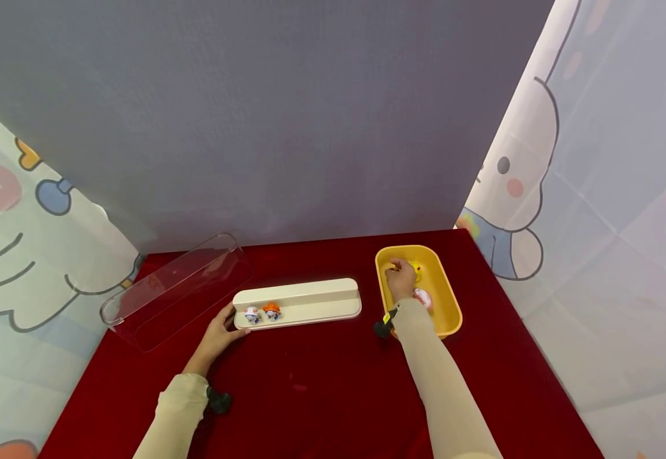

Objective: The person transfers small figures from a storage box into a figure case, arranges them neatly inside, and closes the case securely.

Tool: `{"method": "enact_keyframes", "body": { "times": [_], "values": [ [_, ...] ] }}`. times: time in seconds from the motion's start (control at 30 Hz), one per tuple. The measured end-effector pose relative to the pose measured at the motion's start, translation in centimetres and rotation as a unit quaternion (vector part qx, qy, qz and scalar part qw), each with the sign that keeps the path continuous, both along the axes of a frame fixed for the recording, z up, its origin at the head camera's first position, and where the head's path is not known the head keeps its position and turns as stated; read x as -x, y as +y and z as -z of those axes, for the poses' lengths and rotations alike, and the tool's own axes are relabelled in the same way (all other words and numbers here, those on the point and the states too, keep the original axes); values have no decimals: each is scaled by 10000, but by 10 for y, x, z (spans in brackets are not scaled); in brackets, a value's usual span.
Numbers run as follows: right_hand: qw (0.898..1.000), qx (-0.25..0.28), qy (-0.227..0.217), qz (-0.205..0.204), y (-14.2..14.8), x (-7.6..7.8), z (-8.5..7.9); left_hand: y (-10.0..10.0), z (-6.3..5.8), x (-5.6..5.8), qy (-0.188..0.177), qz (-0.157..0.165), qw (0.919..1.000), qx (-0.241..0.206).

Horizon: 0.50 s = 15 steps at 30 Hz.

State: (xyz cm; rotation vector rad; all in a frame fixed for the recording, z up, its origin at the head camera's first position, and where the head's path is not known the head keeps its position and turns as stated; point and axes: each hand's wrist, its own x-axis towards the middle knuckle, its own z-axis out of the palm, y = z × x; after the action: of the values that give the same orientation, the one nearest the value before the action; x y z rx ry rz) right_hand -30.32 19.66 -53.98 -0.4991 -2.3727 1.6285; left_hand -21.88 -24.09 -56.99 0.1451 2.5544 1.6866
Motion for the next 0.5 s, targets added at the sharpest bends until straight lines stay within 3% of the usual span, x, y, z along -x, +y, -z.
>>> {"method": "enact_keyframes", "body": {
  "times": [0.13,0.23,0.5],
  "values": [
    [9999,-145,30,-72,-1,-1,-1,0,1,0,41,2,10000,40],
    [9998,-153,21,-98,-1,-1,1,-3,11,3,145,-39,9999,28],
    [9997,-157,-46,-156,0,1,4,-2,10,3,76,-120,9999,-3]
  ]
}}
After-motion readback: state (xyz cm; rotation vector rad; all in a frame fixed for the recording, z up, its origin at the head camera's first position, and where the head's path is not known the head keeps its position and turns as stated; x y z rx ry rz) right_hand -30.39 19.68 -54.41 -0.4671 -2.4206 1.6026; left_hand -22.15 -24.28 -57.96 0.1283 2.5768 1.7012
